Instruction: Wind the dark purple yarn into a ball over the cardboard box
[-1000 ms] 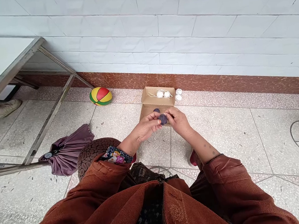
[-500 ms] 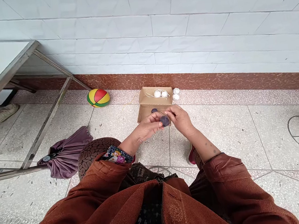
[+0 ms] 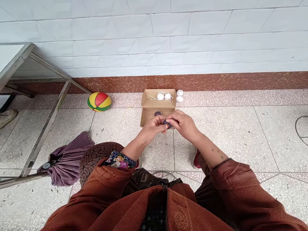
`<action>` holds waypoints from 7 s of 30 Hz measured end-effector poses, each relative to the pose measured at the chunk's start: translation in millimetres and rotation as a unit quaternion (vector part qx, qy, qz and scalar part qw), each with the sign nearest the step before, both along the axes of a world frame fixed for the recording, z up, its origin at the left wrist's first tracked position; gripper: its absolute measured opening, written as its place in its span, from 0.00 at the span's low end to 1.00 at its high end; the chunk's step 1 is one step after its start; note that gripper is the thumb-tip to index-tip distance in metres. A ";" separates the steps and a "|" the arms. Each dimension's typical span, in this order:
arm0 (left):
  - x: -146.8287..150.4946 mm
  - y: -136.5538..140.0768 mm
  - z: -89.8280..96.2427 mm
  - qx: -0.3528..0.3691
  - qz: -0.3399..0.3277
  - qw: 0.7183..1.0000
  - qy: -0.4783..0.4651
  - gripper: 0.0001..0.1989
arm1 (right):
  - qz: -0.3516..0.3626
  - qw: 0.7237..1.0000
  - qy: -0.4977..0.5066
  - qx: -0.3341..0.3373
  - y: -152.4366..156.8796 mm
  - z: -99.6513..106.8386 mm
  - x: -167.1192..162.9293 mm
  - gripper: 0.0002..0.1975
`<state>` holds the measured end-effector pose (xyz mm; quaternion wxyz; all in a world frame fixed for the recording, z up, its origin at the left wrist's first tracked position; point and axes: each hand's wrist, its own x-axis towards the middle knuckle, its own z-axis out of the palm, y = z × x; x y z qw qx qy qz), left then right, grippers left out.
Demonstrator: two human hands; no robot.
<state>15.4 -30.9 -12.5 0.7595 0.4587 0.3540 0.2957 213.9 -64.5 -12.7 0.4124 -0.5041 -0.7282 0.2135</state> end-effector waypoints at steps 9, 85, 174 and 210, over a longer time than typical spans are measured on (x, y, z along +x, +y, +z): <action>-4.6 -0.5 -0.6 -0.131 0.037 0.982 -0.129 0.23 | -0.066 0.995 0.010 -0.072 4.6 -17.9 -7.4 0.06; -25.0 -0.6 -2.7 -0.004 0.057 0.994 -0.096 0.22 | -0.034 0.999 0.034 -0.023 19.1 -2.8 -21.8 0.12; -30.0 4.7 -9.3 0.061 0.038 0.996 0.050 0.22 | 0.045 0.998 0.023 -0.034 12.7 10.7 -25.2 0.10; -32.6 5.4 -8.1 0.031 0.002 0.999 -0.011 0.20 | 0.022 1.000 -0.003 -0.009 15.6 0.9 -25.1 0.10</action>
